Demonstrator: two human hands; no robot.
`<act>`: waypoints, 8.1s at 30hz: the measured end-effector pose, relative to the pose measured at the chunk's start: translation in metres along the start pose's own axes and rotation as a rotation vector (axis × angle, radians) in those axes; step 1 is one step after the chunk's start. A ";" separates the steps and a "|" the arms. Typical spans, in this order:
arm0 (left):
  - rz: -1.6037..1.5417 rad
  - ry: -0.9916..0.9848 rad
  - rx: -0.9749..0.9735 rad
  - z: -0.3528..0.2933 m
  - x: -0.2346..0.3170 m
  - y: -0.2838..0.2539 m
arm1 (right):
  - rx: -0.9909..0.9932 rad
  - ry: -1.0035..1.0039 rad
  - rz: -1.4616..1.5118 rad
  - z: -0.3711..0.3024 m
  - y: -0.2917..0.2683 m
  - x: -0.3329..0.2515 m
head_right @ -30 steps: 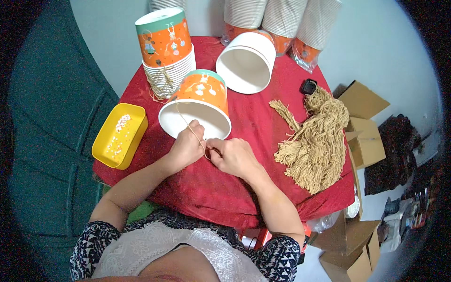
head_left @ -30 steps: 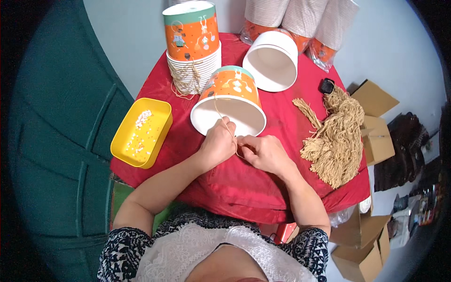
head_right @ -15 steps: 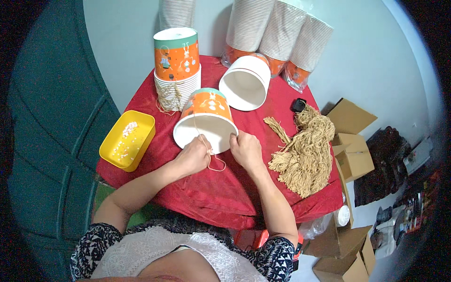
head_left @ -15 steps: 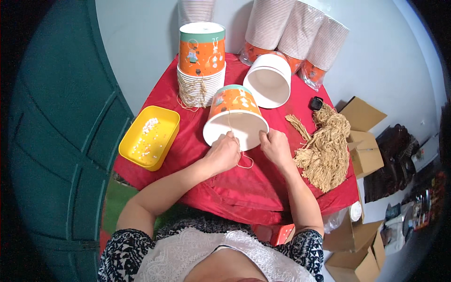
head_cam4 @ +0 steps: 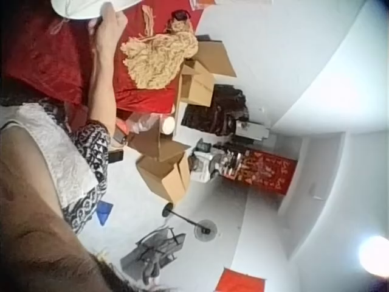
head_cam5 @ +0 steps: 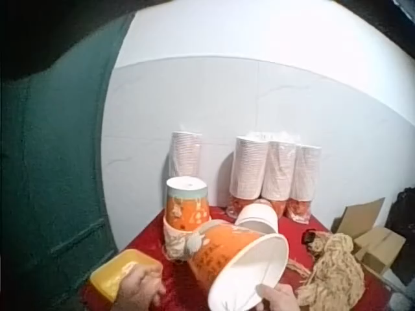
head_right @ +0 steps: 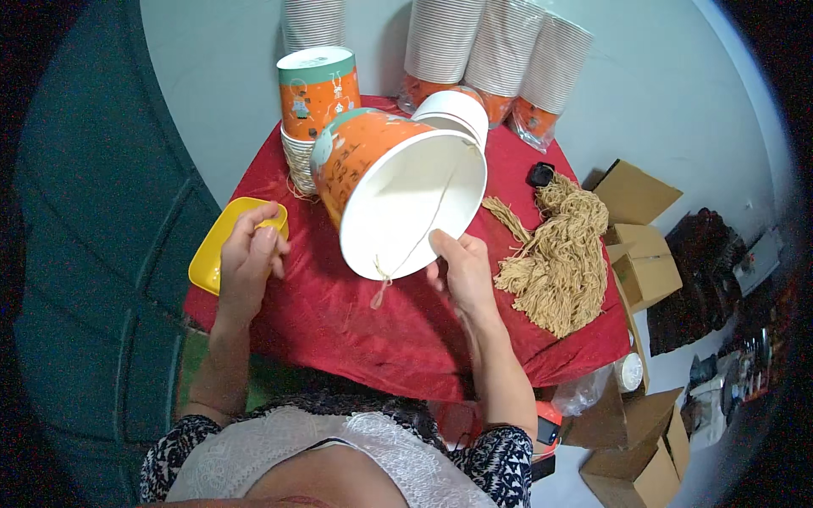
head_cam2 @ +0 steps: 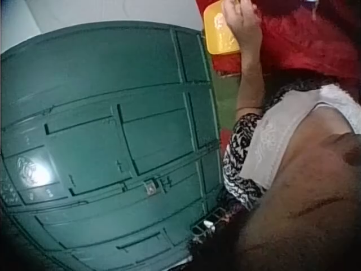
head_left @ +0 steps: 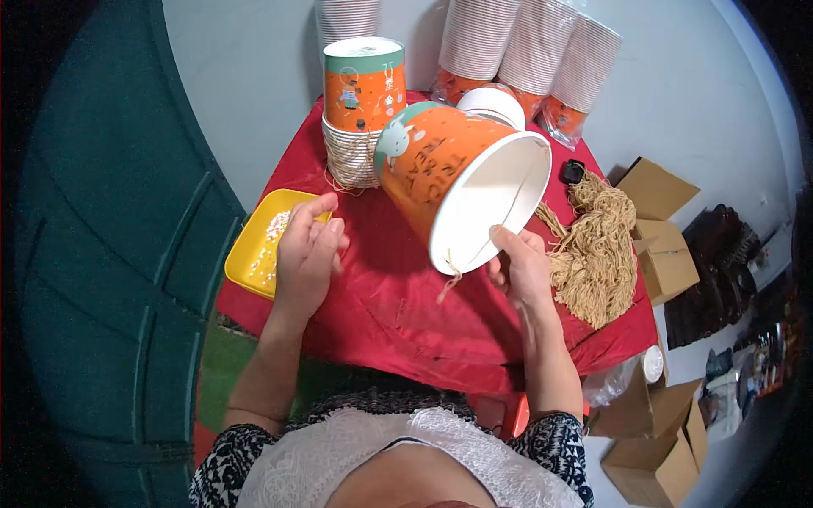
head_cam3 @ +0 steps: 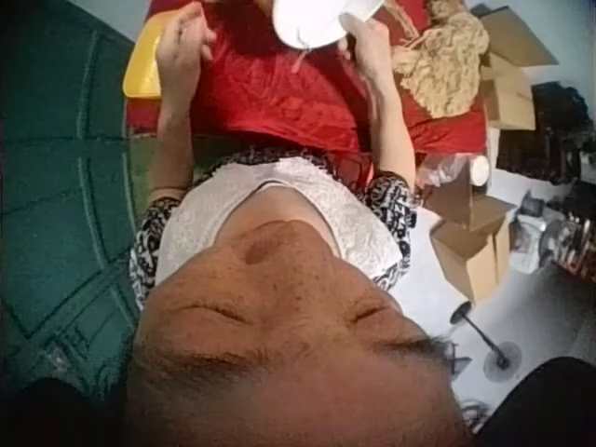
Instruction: Threading a string through holes in paper buckets to create handles.
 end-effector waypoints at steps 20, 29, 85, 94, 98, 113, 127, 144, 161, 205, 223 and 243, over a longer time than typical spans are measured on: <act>-0.529 0.302 0.366 0.010 -0.028 0.016 | -0.223 0.318 0.490 -0.070 0.058 0.060; -0.581 0.250 0.379 -0.007 0.004 0.006 | -0.165 0.027 -0.029 -0.108 0.037 0.035; -0.481 0.273 0.333 -0.031 -0.010 0.016 | -0.680 -0.595 -0.211 -0.119 0.056 0.011; -0.496 0.245 0.423 -0.034 0.007 0.024 | -0.742 -0.639 -0.216 -0.113 0.059 0.017; -0.486 0.288 0.419 -0.029 0.007 0.026 | -0.741 -0.657 -0.254 -0.109 0.058 0.013; -0.414 0.202 0.535 -0.022 0.004 0.029 | -0.448 -0.814 -0.301 -0.098 0.050 0.024; -0.297 0.178 0.487 -0.035 0.005 0.024 | -0.019 -1.053 -0.462 -0.106 0.058 0.024; -0.239 0.266 0.456 -0.033 0.002 0.034 | 0.090 -1.094 -0.444 -0.105 0.053 0.038; -0.289 0.263 0.470 -0.036 0.000 0.039 | 0.095 -1.135 -0.425 -0.115 0.049 0.038; -0.205 0.246 0.212 -0.033 -0.035 0.039 | 0.171 -0.620 -0.111 -0.092 0.006 0.028; -0.045 0.575 0.088 -0.041 -0.037 0.028 | -0.169 -0.167 0.668 -0.093 0.018 0.011; 0.181 0.542 -0.034 -0.059 0.050 0.013 | 0.051 -0.384 0.051 -0.122 0.016 0.026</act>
Point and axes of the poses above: each hand's wrist, its own z-axis towards the middle knuckle, its own y-axis out of the palm, x = y × z, the point moved 1 cm from there along z, towards the middle knuckle, and after that the axes turned 7 degrees about z, right-handed, at the moved point
